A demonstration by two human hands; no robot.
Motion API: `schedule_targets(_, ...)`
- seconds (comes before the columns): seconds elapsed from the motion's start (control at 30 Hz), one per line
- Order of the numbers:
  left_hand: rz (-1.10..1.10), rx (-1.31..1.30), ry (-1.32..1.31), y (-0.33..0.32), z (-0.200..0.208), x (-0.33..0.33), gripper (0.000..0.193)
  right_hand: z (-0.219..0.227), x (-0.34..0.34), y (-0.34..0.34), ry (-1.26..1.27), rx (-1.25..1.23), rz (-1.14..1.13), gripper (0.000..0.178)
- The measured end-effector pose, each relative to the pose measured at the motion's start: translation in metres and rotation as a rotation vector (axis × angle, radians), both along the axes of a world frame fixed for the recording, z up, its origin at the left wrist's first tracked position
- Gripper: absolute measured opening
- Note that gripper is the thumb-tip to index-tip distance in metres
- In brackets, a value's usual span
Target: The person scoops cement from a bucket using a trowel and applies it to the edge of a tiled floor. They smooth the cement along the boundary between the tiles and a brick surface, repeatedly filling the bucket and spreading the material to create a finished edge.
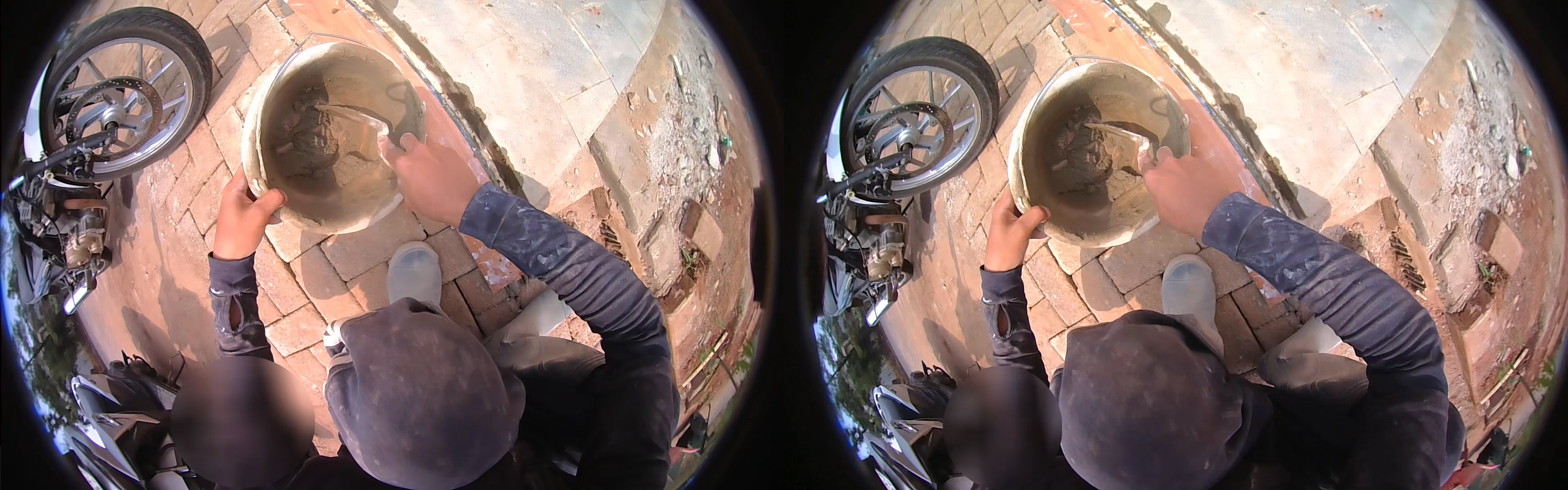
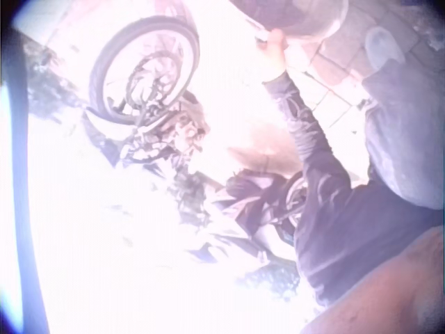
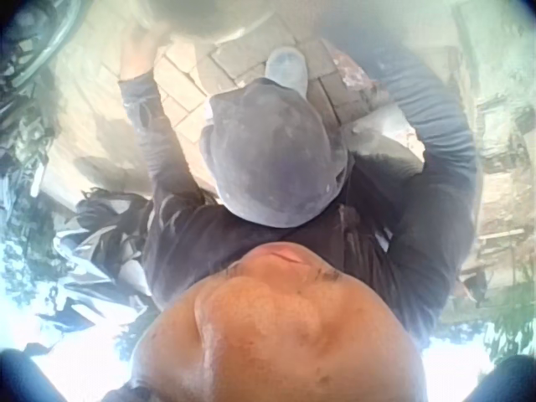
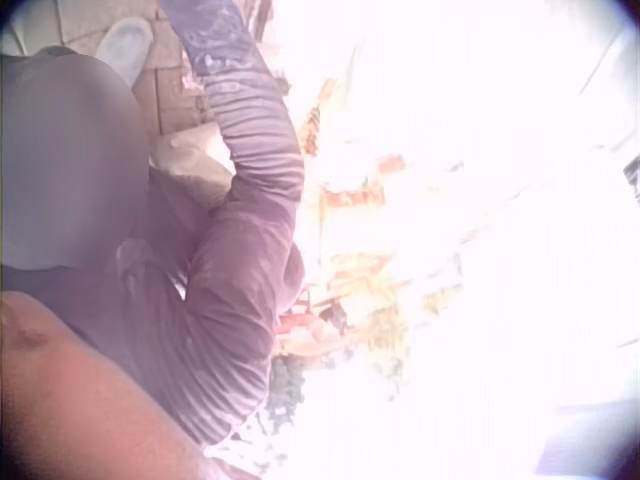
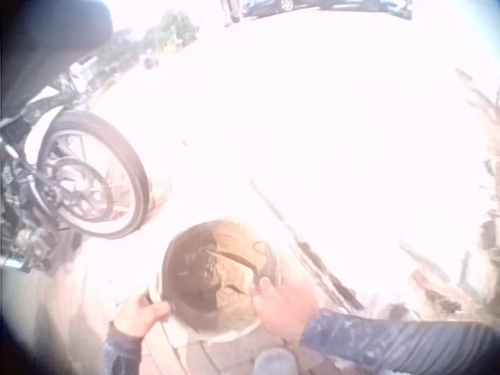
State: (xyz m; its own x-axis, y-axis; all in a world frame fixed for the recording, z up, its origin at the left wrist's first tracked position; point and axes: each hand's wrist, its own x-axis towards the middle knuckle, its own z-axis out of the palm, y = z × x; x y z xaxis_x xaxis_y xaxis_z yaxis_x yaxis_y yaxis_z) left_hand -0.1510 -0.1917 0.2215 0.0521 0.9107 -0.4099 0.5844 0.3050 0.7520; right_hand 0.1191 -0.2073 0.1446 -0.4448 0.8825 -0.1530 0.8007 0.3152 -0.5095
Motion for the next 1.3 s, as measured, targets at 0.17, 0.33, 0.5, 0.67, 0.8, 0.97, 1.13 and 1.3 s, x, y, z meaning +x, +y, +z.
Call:
schedule_targets(0.17, 0.0, -0.065, -0.009, 0.015, -0.004, -0.031, 0.039, 0.014, 0.014, -0.008, 0.114, -0.085, 0.269, 0.05)
schedule_targets(0.33, -0.02, -0.058, 0.013, 0.02, 0.003, -0.022, 0.045, 0.022, 0.023, 0.016, 0.251, -0.282, 0.038, 0.052)
schedule_targets(0.5, -0.088, -0.077, 0.04, 0.024, 0.008, -0.012, 0.045, 0.04, -0.006, 0.044, 0.335, -0.536, -0.177, 0.054)
schedule_targets(0.67, -0.205, -0.094, 0.064, 0.038, 0.015, -0.01, 0.046, 0.034, -0.018, 0.022, 0.3, -0.251, -0.047, 0.049)
schedule_targets(0.8, -0.266, -0.106, 0.042, 0.05, 0.019, 0.0, 0.046, 0.032, -0.019, 0.005, 0.213, -0.046, 0.02, 0.039)
schedule_targets(0.97, -0.238, -0.137, 0.113, 0.06, 0.019, -0.008, 0.046, 0.028, 0.01, -0.001, 0.006, 0.251, 0.324, 0.042)
schedule_targets(1.13, -0.227, -0.139, 0.11, 0.062, 0.019, -0.015, 0.047, 0.021, 0.03, -0.002, -0.095, 0.397, 0.24, 0.053)
schedule_targets(1.3, -0.336, -0.146, 0.082, 0.064, 0.018, -0.009, 0.051, 0.006, 0.009, 0.011, -0.19, 0.384, 0.191, 0.051)
